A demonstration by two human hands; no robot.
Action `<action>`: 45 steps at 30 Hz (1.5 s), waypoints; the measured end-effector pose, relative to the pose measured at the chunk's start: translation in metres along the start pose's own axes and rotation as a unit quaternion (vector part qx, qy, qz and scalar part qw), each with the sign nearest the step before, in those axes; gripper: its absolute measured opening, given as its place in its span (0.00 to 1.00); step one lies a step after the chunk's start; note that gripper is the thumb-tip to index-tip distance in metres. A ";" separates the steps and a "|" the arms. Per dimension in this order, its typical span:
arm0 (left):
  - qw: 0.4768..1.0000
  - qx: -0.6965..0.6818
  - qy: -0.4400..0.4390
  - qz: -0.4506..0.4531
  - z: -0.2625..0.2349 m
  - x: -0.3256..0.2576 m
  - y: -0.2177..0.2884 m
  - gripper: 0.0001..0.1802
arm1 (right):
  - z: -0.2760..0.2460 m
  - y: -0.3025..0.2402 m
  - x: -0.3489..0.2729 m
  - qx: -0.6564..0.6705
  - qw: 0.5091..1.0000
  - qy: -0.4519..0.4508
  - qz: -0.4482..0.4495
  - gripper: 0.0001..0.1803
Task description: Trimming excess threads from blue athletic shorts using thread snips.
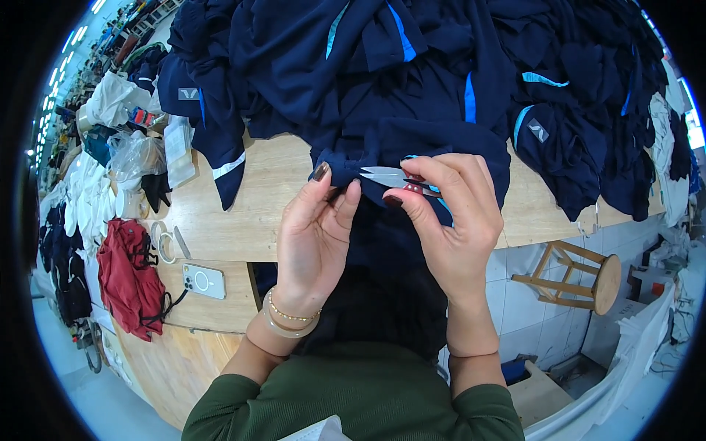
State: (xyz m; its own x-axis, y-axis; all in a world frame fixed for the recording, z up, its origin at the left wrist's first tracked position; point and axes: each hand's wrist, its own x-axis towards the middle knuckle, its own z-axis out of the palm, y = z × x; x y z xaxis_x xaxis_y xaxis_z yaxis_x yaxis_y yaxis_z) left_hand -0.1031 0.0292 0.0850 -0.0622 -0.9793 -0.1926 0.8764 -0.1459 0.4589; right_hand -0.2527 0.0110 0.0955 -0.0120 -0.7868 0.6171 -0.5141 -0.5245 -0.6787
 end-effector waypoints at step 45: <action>0.841 0.141 -0.523 0.004 0.043 -0.041 0.025 0.18 | -0.020 0.014 0.019 0.640 0.748 -0.045 0.173 0.19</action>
State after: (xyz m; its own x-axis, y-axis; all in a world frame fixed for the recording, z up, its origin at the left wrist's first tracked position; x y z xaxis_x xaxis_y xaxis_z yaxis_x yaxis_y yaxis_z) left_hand -0.0994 0.0603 0.1412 -0.5717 -0.5467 0.6118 0.7403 -0.0223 0.6719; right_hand -0.2779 -0.0048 0.1056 0.1320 -0.9358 0.3270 0.7483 -0.1223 -0.6520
